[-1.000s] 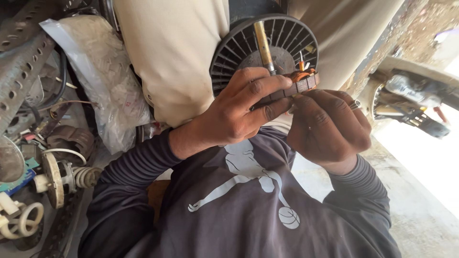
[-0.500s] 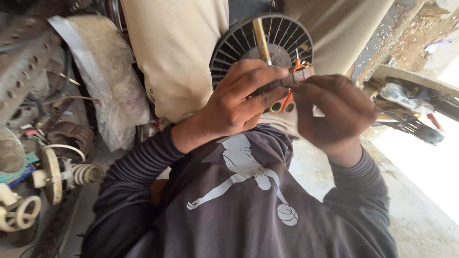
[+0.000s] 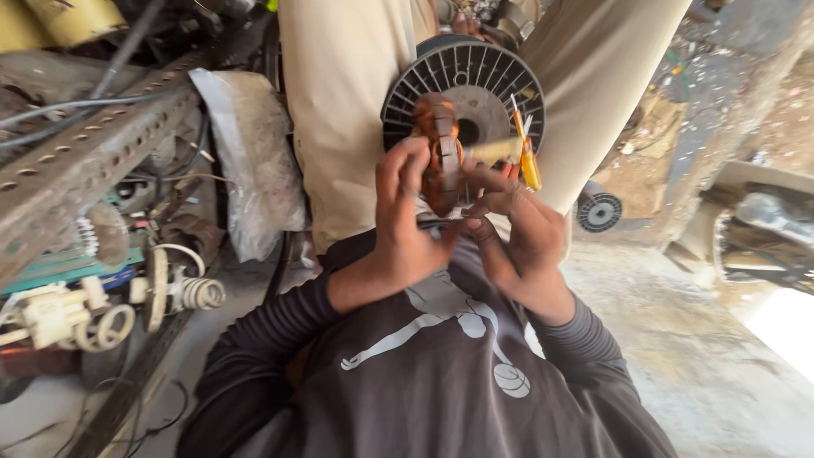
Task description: The person sits on the floor and works on a fan motor rotor, using a small tool to adjust or secure the copper windings and insulation. They repeatedly manipulate the rotor and use a yellow-handled tool to press or shape components on the stator.
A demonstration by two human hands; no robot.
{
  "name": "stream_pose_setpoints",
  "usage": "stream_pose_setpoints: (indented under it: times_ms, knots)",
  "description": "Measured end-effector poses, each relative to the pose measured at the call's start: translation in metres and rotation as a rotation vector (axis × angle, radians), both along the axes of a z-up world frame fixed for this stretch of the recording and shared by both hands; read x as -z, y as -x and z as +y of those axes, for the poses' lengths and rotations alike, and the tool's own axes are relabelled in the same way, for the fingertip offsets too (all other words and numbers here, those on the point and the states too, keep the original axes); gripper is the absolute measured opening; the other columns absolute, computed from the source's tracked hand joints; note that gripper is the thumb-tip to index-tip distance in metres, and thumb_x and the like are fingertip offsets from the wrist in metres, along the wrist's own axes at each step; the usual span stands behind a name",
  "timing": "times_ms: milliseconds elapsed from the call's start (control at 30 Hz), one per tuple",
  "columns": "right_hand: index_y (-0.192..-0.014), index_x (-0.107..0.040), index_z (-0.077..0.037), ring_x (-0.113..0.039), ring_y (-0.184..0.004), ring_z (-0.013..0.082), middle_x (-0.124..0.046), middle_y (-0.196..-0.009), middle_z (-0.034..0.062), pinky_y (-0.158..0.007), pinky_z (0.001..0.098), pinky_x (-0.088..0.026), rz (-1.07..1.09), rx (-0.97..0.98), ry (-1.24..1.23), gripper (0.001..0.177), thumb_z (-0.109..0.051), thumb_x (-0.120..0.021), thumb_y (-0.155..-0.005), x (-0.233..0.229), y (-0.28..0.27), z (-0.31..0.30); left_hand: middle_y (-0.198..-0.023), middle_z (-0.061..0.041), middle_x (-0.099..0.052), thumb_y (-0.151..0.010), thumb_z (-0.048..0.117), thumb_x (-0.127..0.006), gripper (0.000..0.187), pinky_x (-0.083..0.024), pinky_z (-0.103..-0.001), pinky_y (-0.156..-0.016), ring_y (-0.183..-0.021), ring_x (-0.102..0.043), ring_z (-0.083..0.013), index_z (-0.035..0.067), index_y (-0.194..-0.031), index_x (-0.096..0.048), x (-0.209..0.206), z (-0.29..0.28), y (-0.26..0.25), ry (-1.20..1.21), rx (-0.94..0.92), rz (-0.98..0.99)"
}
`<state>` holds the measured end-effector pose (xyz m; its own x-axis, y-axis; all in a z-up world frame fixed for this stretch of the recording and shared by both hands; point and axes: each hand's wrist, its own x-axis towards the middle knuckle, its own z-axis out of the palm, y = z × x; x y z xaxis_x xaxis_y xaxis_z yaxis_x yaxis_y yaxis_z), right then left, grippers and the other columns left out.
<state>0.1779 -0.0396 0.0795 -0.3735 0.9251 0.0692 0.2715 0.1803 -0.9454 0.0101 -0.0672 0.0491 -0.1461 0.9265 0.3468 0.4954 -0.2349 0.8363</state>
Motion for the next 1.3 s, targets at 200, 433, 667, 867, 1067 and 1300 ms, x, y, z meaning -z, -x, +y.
stream_pose_setpoints:
  times_ms: [200, 433, 667, 867, 1067, 1300]
  knots:
    - [-0.092, -0.069, 0.004, -0.073, -0.089, 0.0205, -0.073, -0.097, 0.0164, -0.078, 0.0256, -0.059, 0.149, 0.212, -0.041, 0.011, 0.014, -0.070, -0.086, 0.014, -0.020, -0.002, -0.124, -0.017, -0.071, -0.090, -0.004, -0.081, 0.066, -0.061, -0.031, -0.093, -0.106, -0.075, -0.0239, 0.004, -0.148, -0.050, 0.025, 0.011, 0.010, 0.040, 0.094, -0.287]
    - [-0.097, -0.068, 0.005, -0.073, -0.088, 0.0190, -0.073, -0.098, 0.0149, -0.081, 0.0270, -0.056, 0.146, 0.315, -0.027, 0.013, 0.015, -0.074, -0.091, 0.033, -0.037, 0.001, -0.117, -0.016, -0.074, -0.089, -0.002, -0.080, 0.040, -0.062, -0.032, -0.090, -0.102, -0.077, -0.0246, 0.005, -0.126, -0.065, 0.040, 0.061, 0.031, 0.082, 0.487, -0.414]
    - [-0.099, -0.072, 0.001, -0.073, -0.088, 0.0258, -0.074, -0.101, 0.0124, -0.077, 0.0321, -0.056, -0.223, 0.219, -0.107, 0.019, 0.011, -0.080, -0.085, 0.047, -0.041, 0.003, -0.117, -0.012, -0.064, -0.086, 0.008, -0.085, 0.033, -0.062, -0.039, -0.085, -0.099, -0.071, -0.0290, 0.006, -0.114, -0.069, 0.048, 0.069, 0.017, -0.304, 0.408, -0.005]
    - [-0.102, -0.077, -0.002, -0.070, -0.085, 0.0304, -0.073, -0.096, 0.0128, -0.077, 0.0384, -0.055, -0.353, 0.052, -0.184, 0.028, 0.009, -0.078, -0.077, 0.053, -0.032, 0.012, -0.122, -0.008, -0.062, -0.088, 0.007, -0.090, 0.031, -0.062, -0.041, -0.089, -0.108, -0.069, -0.0299, 0.008, -0.113, -0.072, 0.049, 0.061, 0.014, -0.451, 0.358, 0.177]
    - [-0.108, -0.067, 0.003, -0.067, -0.112, 0.0373, -0.064, -0.124, 0.0232, -0.100, 0.0420, -0.054, 0.003, 0.333, -0.259, 0.029, 0.002, -0.082, -0.084, 0.048, -0.028, 0.016, -0.118, -0.008, -0.065, -0.089, 0.003, -0.088, 0.025, -0.064, -0.044, -0.092, -0.114, -0.068, -0.0312, 0.005, -0.109, -0.073, 0.047, 0.054, 0.008, -0.474, 0.322, 0.203]
    - [-0.099, -0.068, 0.000, -0.068, -0.116, 0.0341, -0.067, -0.118, 0.0201, -0.100, 0.0433, -0.058, 0.194, 0.359, -0.432, 0.018, 0.006, -0.080, -0.088, 0.080, -0.006, 0.025, -0.115, -0.008, -0.066, -0.089, 0.002, -0.085, 0.019, -0.062, -0.043, -0.088, -0.111, -0.068, -0.0306, 0.001, -0.103, -0.073, 0.046, 0.060, 0.004, -0.450, 0.341, 0.142]
